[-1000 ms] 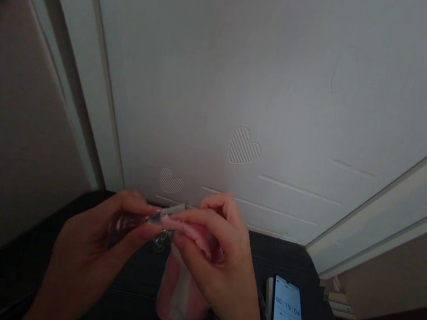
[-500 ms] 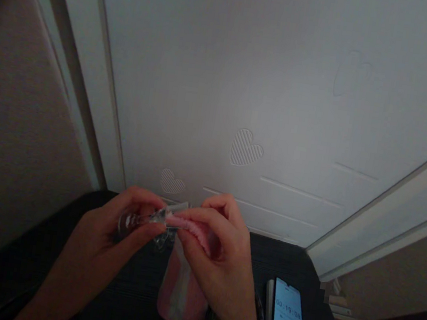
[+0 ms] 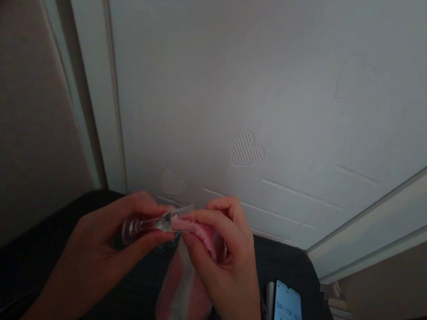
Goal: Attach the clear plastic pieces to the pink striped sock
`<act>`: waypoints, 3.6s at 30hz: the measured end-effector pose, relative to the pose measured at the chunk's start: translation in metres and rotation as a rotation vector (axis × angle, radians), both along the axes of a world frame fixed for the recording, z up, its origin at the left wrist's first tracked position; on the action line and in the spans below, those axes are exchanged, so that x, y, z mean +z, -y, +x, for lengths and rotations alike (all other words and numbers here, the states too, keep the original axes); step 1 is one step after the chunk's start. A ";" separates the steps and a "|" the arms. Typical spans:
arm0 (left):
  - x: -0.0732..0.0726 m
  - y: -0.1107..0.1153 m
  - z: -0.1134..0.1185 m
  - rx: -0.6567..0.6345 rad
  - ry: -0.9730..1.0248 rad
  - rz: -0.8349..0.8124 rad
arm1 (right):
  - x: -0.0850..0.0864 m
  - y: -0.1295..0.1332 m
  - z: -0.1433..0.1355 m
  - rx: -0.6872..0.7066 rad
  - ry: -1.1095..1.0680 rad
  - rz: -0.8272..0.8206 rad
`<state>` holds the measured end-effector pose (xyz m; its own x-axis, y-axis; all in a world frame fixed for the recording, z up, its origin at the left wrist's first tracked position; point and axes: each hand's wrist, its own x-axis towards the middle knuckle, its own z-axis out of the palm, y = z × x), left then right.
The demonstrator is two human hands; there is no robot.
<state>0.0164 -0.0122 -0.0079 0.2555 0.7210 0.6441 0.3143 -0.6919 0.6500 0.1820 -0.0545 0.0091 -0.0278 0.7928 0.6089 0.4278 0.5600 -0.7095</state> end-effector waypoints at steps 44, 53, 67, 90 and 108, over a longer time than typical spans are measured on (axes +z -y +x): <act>-0.005 -0.008 -0.001 -0.192 0.069 -0.137 | -0.007 0.002 0.012 -0.136 0.037 0.064; -0.001 -0.009 -0.001 -0.210 0.003 -0.029 | -0.003 0.003 0.013 -0.082 0.060 0.034; 0.007 -0.005 -0.007 -0.099 -0.003 0.015 | -0.004 -0.003 0.012 -0.159 0.093 0.024; 0.010 -0.002 -0.004 -0.171 -0.016 -0.366 | -0.002 0.000 0.001 -0.093 0.012 0.050; 0.012 -0.003 -0.001 -0.101 -0.113 -0.243 | -0.006 -0.003 -0.004 -0.134 -0.073 -0.108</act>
